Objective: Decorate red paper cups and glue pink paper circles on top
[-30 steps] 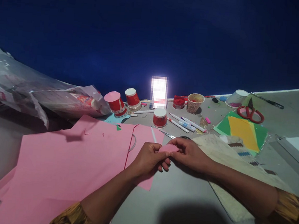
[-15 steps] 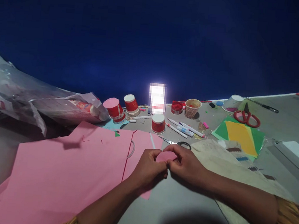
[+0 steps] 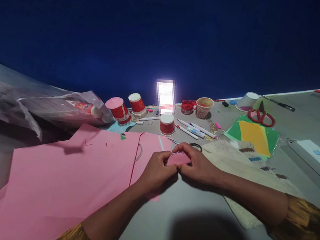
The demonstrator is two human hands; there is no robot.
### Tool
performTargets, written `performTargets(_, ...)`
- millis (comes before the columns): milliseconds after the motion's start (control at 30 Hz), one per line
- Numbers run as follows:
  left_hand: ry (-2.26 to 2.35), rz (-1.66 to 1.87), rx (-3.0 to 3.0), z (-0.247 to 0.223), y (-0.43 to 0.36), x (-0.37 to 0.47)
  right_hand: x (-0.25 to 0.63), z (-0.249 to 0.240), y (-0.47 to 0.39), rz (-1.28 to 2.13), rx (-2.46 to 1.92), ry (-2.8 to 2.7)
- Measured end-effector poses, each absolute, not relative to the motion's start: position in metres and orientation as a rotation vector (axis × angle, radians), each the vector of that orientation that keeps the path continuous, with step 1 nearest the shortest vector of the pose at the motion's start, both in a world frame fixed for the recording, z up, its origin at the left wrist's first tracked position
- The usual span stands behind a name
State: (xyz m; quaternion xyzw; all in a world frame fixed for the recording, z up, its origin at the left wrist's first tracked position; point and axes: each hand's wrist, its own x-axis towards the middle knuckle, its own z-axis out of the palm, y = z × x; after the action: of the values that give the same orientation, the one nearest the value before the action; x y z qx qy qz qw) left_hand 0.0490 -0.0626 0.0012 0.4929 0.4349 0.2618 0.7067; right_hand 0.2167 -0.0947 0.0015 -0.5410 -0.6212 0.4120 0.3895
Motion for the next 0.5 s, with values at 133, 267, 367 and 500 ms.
performTargets(133,0.969,0.566,1.104,0.001,-0.064,0.049,0.216,0.006,-0.095,1.042,-1.378,-1.602)
performTargets(267,0.982,0.557,1.116,-0.002,-0.062,0.046,0.220,0.005,-0.094,1.094,-1.383,-1.598)
performTargets(367,0.991,0.563,1.153,-0.003,-0.061,0.044,0.224,0.001,-0.094,1.144,-1.349,-1.585)
performTargets(500,1.021,0.576,1.200,0.004,-0.056,0.042,0.227,0.000,-0.095,1.159,-1.330,-1.518)
